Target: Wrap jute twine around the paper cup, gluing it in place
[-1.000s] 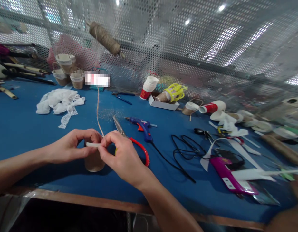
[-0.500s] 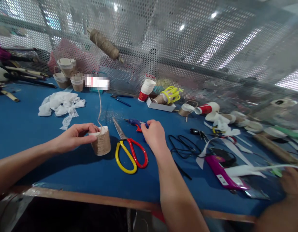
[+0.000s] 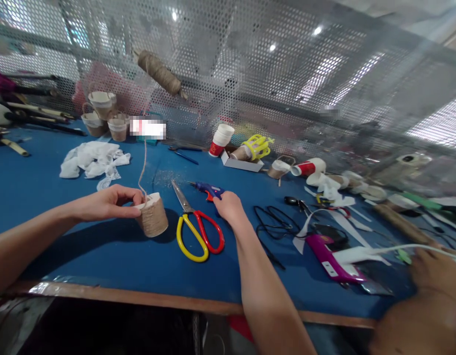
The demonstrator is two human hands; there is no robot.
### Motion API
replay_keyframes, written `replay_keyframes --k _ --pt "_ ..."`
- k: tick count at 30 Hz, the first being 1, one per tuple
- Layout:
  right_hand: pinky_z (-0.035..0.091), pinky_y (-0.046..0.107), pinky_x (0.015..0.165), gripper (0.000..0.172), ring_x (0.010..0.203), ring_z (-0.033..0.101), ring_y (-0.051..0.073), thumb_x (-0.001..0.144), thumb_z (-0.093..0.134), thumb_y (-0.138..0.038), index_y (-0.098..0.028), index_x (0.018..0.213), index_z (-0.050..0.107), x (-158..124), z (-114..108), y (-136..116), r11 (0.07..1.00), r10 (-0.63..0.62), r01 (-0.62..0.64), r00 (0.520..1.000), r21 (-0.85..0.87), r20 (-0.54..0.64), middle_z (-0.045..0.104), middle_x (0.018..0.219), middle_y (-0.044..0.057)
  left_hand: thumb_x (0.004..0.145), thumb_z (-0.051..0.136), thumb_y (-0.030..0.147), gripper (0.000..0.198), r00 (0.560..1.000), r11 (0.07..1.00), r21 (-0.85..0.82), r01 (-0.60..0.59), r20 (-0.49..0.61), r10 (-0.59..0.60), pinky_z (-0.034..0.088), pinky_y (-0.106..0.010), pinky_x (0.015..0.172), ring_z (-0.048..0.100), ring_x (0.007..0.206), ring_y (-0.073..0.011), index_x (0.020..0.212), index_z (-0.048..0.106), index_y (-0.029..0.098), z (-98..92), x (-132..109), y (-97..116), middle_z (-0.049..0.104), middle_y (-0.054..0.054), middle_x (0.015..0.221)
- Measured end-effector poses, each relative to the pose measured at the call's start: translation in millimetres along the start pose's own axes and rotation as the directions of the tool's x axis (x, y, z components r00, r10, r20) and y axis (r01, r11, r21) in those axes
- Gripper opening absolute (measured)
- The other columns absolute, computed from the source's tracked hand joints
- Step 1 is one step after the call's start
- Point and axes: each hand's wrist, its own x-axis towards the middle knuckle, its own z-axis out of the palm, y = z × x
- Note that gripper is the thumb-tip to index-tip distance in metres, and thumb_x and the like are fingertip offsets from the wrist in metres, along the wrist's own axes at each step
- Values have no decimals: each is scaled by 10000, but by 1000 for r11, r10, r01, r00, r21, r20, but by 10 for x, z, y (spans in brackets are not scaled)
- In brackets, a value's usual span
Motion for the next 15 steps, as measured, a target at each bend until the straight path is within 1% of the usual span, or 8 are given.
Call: replay_keyframes --k 2,4,6,8,9,10,13,15 --pt "483 352 757 248 880 580 163 864 500 -320 -159 1043 561 9 16 2 999 10 -10 1000 43 1 582 1048 65 759 550 275 180 1000 1000 7 1 -2 -1 371 -245 664 450 693 -115 669 478 137 -4 0 2 505 1 739" --pt "480 354 763 240 886 579 163 860 506 -310 -153 1033 564 10 28 5 994 21 -19 1000 107 -15 584 1048 69 761 547 271 174 1000 1000 5 3 -6 -3 368 -244 663 448 687 -112 671 485 135 -4 0 6 506 3 735" --pt "476 337 737 178 823 600 174 837 533 -281 -127 885 609 -3 31 9 980 30 -23 999 198 -37 629 914 82 758 550 268 170 1000 1000 -3 6 -10 -6 369 -248 671 455 694 -114 672 490 135 0 1 8 512 1 740" --pt "474 318 659 160 695 617 189 807 536 -237 -124 721 610 -35 16 6 947 36 -17 998 322 -54 641 702 88 753 554 266 164 1000 1000 -22 11 -20 -11 371 -252 681 468 709 -118 674 494 136 8 4 2 522 -4 757" --pt "470 311 616 159 630 614 192 793 526 -223 -131 688 601 -59 0 1 920 37 -8 997 393 -66 628 623 84 753 554 264 160 999 999 -37 12 -32 -13 374 -254 689 476 718 -120 676 497 136 13 7 -6 528 -7 766" --pt "466 305 583 144 588 607 189 781 517 -221 -136 695 597 -89 -22 -9 885 35 7 996 465 -82 619 589 76 755 553 262 157 999 999 -53 9 -51 -12 377 -257 696 483 725 -122 679 500 136 18 11 -16 534 -10 773" --pt "466 280 574 119 593 595 160 725 546 -267 -159 762 579 -209 -125 -62 753 2 85 991 652 -132 628 651 47 761 552 264 153 991 998 -64 -25 -136 16 383 -268 729 500 749 -127 686 516 135 33 28 -58 550 -18 785" --pt "464 268 578 145 586 576 144 667 598 -304 -168 703 561 -308 -206 -117 670 -55 130 991 731 -126 608 638 26 758 556 265 156 984 998 -38 -43 -175 35 384 -281 751 508 764 -135 683 522 134 41 42 -88 559 -25 787"
